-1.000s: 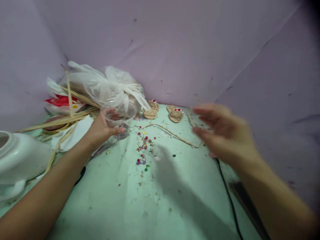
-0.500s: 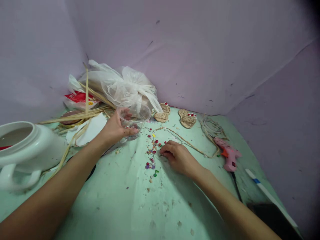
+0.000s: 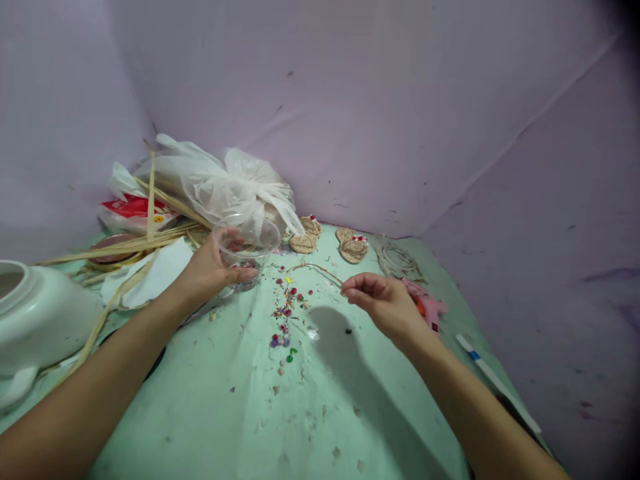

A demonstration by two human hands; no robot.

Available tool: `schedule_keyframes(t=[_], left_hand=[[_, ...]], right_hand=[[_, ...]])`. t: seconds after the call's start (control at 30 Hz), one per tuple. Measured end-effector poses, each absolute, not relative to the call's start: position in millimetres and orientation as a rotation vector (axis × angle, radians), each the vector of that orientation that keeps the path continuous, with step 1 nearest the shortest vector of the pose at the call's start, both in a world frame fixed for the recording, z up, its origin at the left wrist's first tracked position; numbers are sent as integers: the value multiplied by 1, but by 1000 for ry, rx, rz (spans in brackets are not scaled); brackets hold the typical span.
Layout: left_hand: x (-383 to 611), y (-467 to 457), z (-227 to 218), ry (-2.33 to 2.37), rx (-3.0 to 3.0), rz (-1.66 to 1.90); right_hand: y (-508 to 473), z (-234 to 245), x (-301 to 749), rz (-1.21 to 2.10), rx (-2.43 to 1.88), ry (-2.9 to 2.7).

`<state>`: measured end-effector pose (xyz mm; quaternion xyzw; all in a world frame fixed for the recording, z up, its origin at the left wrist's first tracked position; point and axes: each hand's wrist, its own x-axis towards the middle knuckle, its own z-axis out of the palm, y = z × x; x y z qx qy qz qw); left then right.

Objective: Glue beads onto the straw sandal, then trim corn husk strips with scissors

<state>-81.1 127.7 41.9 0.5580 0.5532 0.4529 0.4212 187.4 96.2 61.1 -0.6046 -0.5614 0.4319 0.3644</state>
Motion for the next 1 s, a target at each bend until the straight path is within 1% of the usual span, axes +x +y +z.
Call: schedule_keyframes(t=[0.17,0.37,0.43,0.5,0.57,0.7,0.77,0.83,1.0], left_hand=[[-81,128,43,1436,1419,1089],[-79,130,44,1482,1426,1097],[-79,130,44,1482,1423,1109],[-79,130,43,1472,1416,1119],[-81,131,42,1461,1414,1109],[-83,133,38,1480,1453,1080],[-84,134,37,1482,1469,1083],[-84,135,37,1475,1470,1085],[-83,134,38,1484,1462,1059]], right_hand=[[100,91,208,972,-1493,-1369],[124,144,249,666,-1205,-1263],[136,152,259,564,-1175,-1266],[147,143,264,507,-1330,-1337],[155,117,262,499,-1630,-1471],[163,47,256,546,-1836,-1580],[162,28,258,530,-1914,-1633],[159,26,266,478,-1981,-1684],[132,56,292,263,-2162,-1858]])
